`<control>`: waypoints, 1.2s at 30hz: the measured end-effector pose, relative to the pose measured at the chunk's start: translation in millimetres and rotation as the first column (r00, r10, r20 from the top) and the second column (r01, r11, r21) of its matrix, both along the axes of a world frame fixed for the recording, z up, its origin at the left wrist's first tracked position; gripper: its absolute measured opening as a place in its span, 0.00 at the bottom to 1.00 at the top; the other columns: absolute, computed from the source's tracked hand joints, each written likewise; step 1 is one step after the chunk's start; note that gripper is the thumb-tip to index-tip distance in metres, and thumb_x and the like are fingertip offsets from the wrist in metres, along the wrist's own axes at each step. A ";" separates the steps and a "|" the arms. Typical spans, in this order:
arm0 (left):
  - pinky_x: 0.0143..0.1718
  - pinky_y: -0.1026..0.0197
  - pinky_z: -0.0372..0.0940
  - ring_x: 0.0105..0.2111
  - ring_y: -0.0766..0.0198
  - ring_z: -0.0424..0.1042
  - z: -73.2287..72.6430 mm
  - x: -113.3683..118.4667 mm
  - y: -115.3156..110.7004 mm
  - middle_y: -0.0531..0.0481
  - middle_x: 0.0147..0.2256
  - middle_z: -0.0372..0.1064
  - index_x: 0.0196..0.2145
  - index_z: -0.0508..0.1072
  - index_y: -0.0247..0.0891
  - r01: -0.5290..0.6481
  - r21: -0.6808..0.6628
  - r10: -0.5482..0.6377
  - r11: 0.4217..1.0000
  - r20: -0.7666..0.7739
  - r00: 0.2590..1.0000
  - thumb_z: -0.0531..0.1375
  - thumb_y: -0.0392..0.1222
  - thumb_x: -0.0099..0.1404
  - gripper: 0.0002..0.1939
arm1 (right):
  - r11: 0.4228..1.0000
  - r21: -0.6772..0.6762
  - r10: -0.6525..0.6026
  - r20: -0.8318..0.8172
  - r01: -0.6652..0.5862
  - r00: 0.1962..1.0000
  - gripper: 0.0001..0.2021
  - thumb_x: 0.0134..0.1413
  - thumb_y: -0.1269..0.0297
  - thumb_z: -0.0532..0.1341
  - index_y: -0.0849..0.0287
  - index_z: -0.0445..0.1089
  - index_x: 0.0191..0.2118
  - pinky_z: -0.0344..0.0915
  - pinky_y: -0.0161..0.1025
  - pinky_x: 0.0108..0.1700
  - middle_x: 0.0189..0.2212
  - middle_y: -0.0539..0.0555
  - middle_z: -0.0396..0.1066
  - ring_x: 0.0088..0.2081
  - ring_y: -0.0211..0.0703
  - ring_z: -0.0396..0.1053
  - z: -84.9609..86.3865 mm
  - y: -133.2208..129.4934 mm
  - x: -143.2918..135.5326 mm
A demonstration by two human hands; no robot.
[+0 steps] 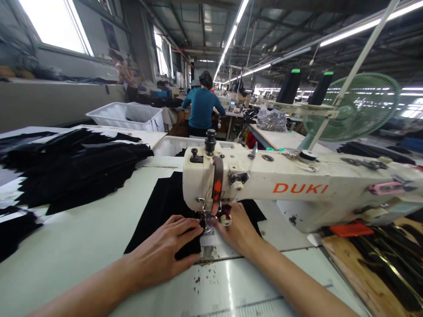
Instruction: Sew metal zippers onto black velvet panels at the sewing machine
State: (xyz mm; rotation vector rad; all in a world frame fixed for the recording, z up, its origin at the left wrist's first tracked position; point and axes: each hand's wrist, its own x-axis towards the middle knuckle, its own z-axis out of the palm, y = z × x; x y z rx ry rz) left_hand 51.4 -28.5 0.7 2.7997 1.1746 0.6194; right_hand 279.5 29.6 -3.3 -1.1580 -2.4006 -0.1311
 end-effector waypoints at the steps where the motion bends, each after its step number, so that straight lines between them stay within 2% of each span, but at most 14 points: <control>1: 0.53 0.47 0.68 0.52 0.48 0.70 0.4 1.4 0.4 0.42 0.53 0.71 0.57 0.72 0.36 0.008 0.008 -0.008 1.000 0.015 1.000 0.65 0.47 0.66 0.24 | 1.000 0.006 0.016 -0.010 -0.015 1.000 0.09 0.57 0.67 0.67 0.61 0.74 0.43 0.67 0.49 0.45 0.40 0.60 0.73 0.43 0.55 0.69 3.6 -7.5 5.5; 2: 0.52 0.47 0.68 0.51 0.48 0.71 0.6 2.9 1.0 0.42 0.52 0.71 0.56 0.72 0.35 0.018 0.015 -0.018 1.000 0.034 0.999 0.65 0.45 0.66 0.22 | 0.998 0.026 0.056 -0.024 -0.055 0.998 0.10 0.58 0.67 0.66 0.61 0.73 0.45 0.66 0.50 0.47 0.42 0.61 0.73 0.45 0.56 0.69 6.0 -14.2 9.9; 4: 0.52 0.46 0.69 0.50 0.50 0.72 0.5 5.6 2.6 0.42 0.50 0.73 0.55 0.73 0.35 0.035 0.025 -0.037 0.999 0.071 0.997 0.62 0.40 0.69 0.18 | 0.974 0.090 0.213 -0.044 -0.208 0.976 0.09 0.62 0.71 0.63 0.60 0.72 0.47 0.66 0.50 0.50 0.44 0.59 0.73 0.47 0.54 0.69 6.6 -23.2 13.6; 6: 0.51 0.45 0.69 0.49 0.51 0.73 -0.2 6.9 3.8 0.41 0.50 0.73 0.55 0.73 0.34 0.040 0.037 -0.044 0.998 0.096 0.994 0.58 0.36 0.70 0.16 | 0.935 0.131 0.339 -0.045 -0.331 0.940 0.09 0.64 0.75 0.60 0.59 0.72 0.47 0.66 0.48 0.50 0.42 0.57 0.74 0.45 0.51 0.70 1.8 -25.1 10.7; 7: 0.51 0.46 0.70 0.49 0.51 0.73 -0.6 7.0 4.1 0.41 0.50 0.73 0.54 0.73 0.34 0.042 0.050 -0.047 0.998 0.099 0.994 0.57 0.34 0.70 0.16 | 0.928 0.132 0.358 -0.047 -0.349 0.933 0.09 0.64 0.76 0.60 0.58 0.72 0.47 0.67 0.47 0.49 0.41 0.56 0.75 0.43 0.50 0.71 -1.7 -24.1 7.7; 10: 0.50 0.49 0.71 0.49 0.53 0.74 -2.3 5.6 4.4 0.41 0.50 0.74 0.54 0.73 0.34 0.063 0.102 -0.072 0.993 0.090 0.993 0.54 0.33 0.71 0.16 | 0.945 0.113 0.317 -0.070 -0.308 0.946 0.08 0.61 0.75 0.63 0.57 0.72 0.44 0.68 0.45 0.45 0.39 0.54 0.75 0.40 0.50 0.71 -12.4 -18.9 -0.8; 13: 0.53 0.55 0.70 0.49 0.58 0.75 -4.9 3.5 5.5 0.42 0.48 0.75 0.54 0.73 0.35 0.059 0.105 -0.073 0.993 0.139 0.988 0.52 0.33 0.73 0.16 | 0.954 0.108 0.291 -0.088 -0.281 0.953 0.08 0.60 0.75 0.64 0.57 0.71 0.44 0.68 0.46 0.46 0.40 0.54 0.75 0.42 0.50 0.71 -19.2 -16.5 -1.9; 18: 0.49 0.65 0.71 0.47 0.63 0.76 -7.9 0.7 8.8 0.48 0.48 0.76 0.53 0.74 0.41 -0.061 -0.006 0.060 0.998 0.309 0.949 0.55 0.37 0.74 0.13 | 0.938 0.061 0.344 -0.021 -0.342 0.939 0.08 0.64 0.77 0.60 0.57 0.70 0.43 0.67 0.46 0.48 0.43 0.54 0.73 0.48 0.50 0.69 -19.3 -16.9 2.8; 22: 0.50 0.64 0.71 0.48 0.61 0.76 -9.4 -2.7 7.6 0.49 0.49 0.76 0.54 0.74 0.43 -0.022 0.000 0.021 1.000 0.286 0.958 0.55 0.37 0.74 0.14 | 0.941 0.010 0.338 -0.017 -0.337 0.941 0.09 0.65 0.77 0.59 0.56 0.69 0.45 0.66 0.47 0.50 0.43 0.53 0.74 0.49 0.51 0.68 -15.5 -17.7 1.7; 27: 0.58 0.57 0.66 0.53 0.59 0.73 -13.9 -5.2 3.9 0.48 0.52 0.74 0.58 0.70 0.42 0.001 0.050 -0.011 0.999 0.197 0.980 0.54 0.35 0.74 0.17 | 0.952 0.023 0.306 -0.085 -0.305 0.948 0.09 0.64 0.75 0.59 0.55 0.70 0.45 0.66 0.48 0.51 0.44 0.53 0.75 0.48 0.51 0.69 -19.6 -17.7 -1.9; 33: 0.53 0.65 0.69 0.50 0.63 0.74 -11.9 -3.3 6.7 0.49 0.50 0.75 0.54 0.73 0.43 0.010 0.035 -0.019 0.999 0.269 0.963 0.55 0.35 0.73 0.15 | 0.975 0.025 0.222 -0.132 -0.221 0.966 0.06 0.58 0.73 0.63 0.54 0.71 0.37 0.66 0.44 0.47 0.39 0.50 0.76 0.43 0.49 0.71 -27.3 -14.9 -5.7; 36: 0.54 0.64 0.68 0.51 0.63 0.73 -12.7 -4.3 6.5 0.49 0.50 0.74 0.55 0.72 0.42 0.007 0.043 -0.018 0.999 0.252 0.968 0.54 0.35 0.74 0.15 | 0.979 0.026 0.203 -0.131 -0.202 0.970 0.06 0.55 0.74 0.64 0.54 0.72 0.35 0.66 0.41 0.46 0.37 0.49 0.76 0.41 0.47 0.72 -28.1 -13.8 -7.4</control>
